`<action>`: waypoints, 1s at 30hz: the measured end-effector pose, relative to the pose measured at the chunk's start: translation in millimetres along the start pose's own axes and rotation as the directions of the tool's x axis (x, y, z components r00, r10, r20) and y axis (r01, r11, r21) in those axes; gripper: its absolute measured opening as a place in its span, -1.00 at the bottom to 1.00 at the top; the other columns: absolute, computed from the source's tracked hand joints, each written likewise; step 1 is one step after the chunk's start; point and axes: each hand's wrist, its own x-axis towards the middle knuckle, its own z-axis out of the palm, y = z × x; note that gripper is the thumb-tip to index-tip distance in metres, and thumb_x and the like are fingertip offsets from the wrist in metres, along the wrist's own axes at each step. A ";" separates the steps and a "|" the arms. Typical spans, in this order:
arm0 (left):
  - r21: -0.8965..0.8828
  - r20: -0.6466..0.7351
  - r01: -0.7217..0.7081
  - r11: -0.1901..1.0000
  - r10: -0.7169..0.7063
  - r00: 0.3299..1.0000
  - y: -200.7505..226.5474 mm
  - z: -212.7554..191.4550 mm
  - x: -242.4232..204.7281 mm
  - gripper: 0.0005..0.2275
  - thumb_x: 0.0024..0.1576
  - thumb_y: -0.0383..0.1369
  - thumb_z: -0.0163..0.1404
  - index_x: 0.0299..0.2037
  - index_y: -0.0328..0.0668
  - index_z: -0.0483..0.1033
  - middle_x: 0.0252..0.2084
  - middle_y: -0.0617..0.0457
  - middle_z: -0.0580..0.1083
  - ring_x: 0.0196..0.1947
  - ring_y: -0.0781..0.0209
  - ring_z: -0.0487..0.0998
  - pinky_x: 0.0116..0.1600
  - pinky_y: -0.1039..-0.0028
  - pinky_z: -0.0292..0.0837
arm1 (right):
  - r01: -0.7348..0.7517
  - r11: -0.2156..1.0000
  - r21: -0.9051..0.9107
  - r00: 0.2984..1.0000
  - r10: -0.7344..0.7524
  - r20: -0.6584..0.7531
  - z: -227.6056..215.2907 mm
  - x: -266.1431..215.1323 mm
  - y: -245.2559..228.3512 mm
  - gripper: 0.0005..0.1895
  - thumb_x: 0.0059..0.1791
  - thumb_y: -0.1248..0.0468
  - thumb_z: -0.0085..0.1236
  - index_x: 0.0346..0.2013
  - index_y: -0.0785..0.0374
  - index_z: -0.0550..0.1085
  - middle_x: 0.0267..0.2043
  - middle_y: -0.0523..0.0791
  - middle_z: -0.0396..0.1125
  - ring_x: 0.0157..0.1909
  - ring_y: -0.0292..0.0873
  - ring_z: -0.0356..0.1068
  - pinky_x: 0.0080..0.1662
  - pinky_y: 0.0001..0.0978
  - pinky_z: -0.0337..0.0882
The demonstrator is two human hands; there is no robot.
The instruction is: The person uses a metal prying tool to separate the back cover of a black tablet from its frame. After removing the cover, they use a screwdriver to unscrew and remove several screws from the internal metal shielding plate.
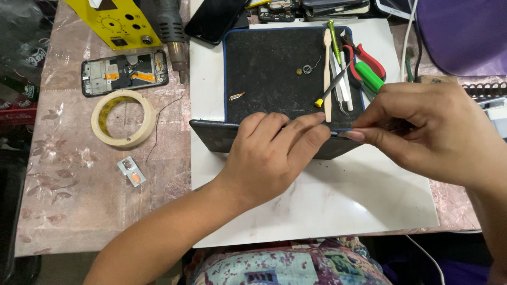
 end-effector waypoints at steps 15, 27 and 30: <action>0.058 -0.055 0.039 0.998 -0.035 0.998 7.1 4.7 0.4 -0.88 0.36 -0.43 0.01 0.05 -0.14 0.47 -0.01 0.17 0.56 -0.25 0.27 0.42 -0.01 0.40 0.21 | 0.320 0.908 -0.271 0.885 -0.388 -0.255 -1.1 -33.6 21.7 -0.70 -0.15 0.56 0.34 -0.16 0.27 0.62 -0.36 -0.08 0.35 -0.50 -0.30 0.30 -0.45 -0.42 0.28; 0.068 -0.041 0.058 0.996 -0.056 0.998 7.4 6.9 2.0 -0.90 0.37 -0.39 0.03 0.04 -0.09 0.46 -0.11 0.24 0.54 -0.26 0.30 0.42 -0.01 0.40 0.20 | 0.334 0.749 -0.572 0.808 -0.540 -0.235 10.5 -37.1 15.7 -0.70 -0.16 0.53 0.32 -0.20 0.16 0.67 -0.29 -0.20 0.48 -0.41 -0.24 0.34 -0.40 -0.39 0.23; 0.069 -0.039 0.058 0.996 -0.055 0.998 6.9 7.2 2.0 -0.89 0.37 -0.39 0.04 0.04 -0.09 0.45 -0.12 0.24 0.53 -0.26 0.30 0.42 -0.01 0.40 0.20 | 0.342 0.703 -0.623 0.791 -0.573 -0.213 9.8 -32.7 14.2 -0.72 -0.16 0.50 0.32 -0.22 0.13 0.68 -0.32 -0.22 0.48 -0.41 -0.26 0.33 -0.36 -0.38 0.21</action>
